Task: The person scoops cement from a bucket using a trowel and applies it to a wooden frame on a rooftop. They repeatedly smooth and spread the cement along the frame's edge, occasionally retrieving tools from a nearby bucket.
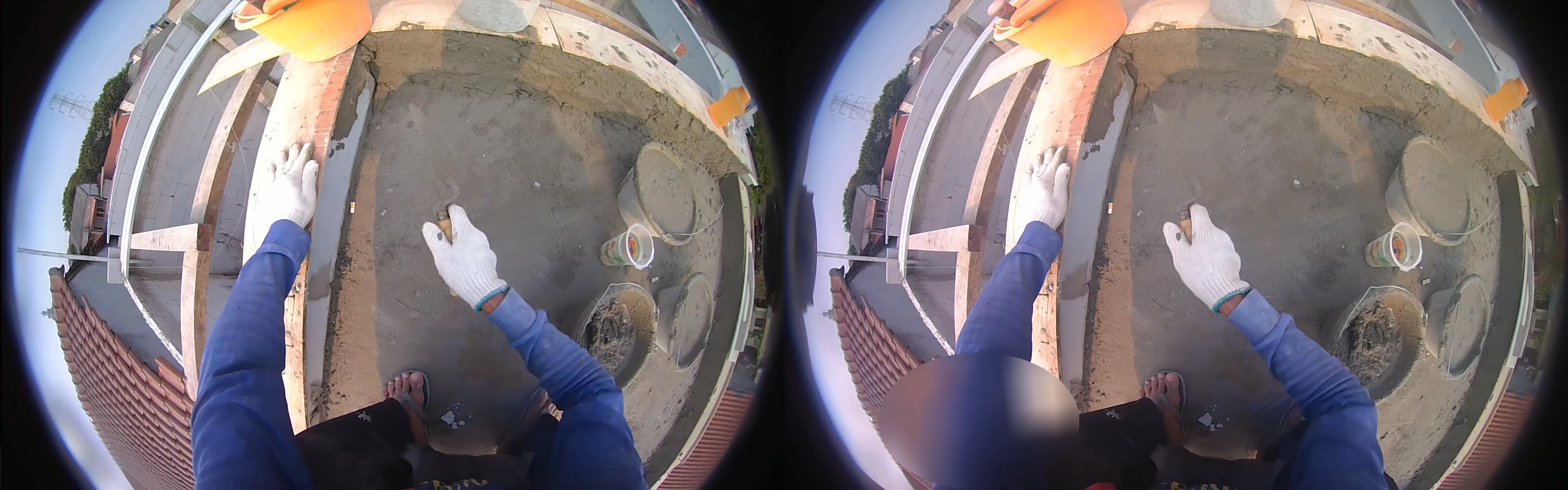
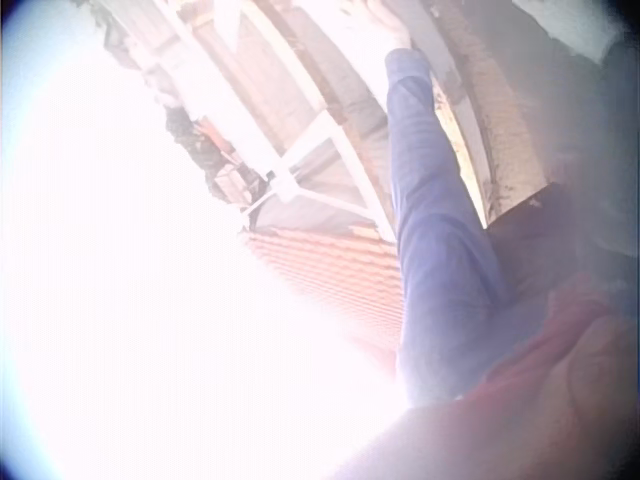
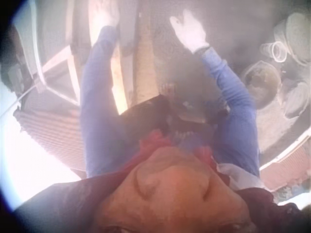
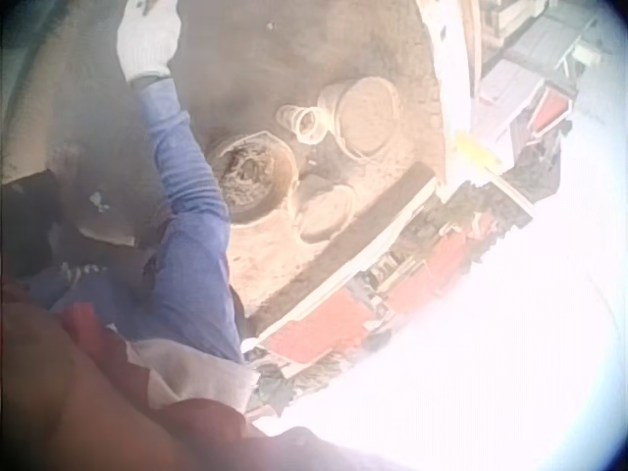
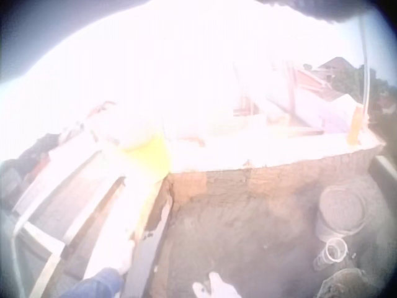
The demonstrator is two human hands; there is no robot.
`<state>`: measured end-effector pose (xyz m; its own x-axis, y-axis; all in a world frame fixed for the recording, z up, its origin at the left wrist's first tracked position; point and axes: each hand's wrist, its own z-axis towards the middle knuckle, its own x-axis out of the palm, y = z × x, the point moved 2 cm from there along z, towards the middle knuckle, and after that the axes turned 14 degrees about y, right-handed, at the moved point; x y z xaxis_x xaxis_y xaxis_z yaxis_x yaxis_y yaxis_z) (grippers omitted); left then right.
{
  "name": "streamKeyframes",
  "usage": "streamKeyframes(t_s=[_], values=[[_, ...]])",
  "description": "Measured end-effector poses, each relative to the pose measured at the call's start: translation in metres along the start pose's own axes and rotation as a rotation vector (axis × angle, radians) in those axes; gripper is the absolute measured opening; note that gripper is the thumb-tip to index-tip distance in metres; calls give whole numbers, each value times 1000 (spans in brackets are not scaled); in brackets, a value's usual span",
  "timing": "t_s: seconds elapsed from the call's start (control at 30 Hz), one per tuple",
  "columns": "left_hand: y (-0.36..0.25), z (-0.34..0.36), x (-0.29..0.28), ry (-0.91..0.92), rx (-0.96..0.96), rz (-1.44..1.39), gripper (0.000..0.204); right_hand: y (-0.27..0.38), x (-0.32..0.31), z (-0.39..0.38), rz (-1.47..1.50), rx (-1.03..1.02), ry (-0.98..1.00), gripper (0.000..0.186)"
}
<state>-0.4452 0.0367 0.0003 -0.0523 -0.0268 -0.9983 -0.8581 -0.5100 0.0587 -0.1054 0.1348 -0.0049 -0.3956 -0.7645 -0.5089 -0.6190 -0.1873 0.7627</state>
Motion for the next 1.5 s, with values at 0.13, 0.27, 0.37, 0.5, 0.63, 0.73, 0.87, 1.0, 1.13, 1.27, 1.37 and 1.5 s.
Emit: streamKeyframes(t_s=[0.13,0.27,0.37,0.5,0.63,0.73,0.87,1.0,1.13,1.27,1.37,1.5], values=[[10,-12,-17,63,-71,8,50,-12,-129,-87,-409,-43,107,52],[-18,-37,-24,-44,-172,-42,46,-19,-220,-212,-445,0,29,41],[-151,-76,-42,20,285,-317,53,-68,-244,-328,-627,-4,-460,46],[-261,-144,-22,575,599,-500,55,-189,-189,-390,-526,308,-359,37],[-301,-189,-20,832,759,-450,53,-221,-170,-409,-519,353,-233,30],[-286,-189,-42,844,807,-322,51,-224,-192,-404,-676,396,-171,34],[-185,-113,-69,353,419,-237,49,-189,-212,-388,-800,531,-14,33],[-46,-40,-79,163,-61,-120,52,-189,-210,-366,-838,505,61,27],[0,-3,-55,227,-26,27,54,-186,-205,-349,-874,601,130,25],[3,-8,-22,13,-30,34,52,-176,-208,-353,-872,555,65,22],[11,-7,-35,81,-21,68,52,-171,-209,-341,-891,572,81,20],[14,-4,-47,28,-14,108,53,-155,-212,-329,-877,595,103,20]])
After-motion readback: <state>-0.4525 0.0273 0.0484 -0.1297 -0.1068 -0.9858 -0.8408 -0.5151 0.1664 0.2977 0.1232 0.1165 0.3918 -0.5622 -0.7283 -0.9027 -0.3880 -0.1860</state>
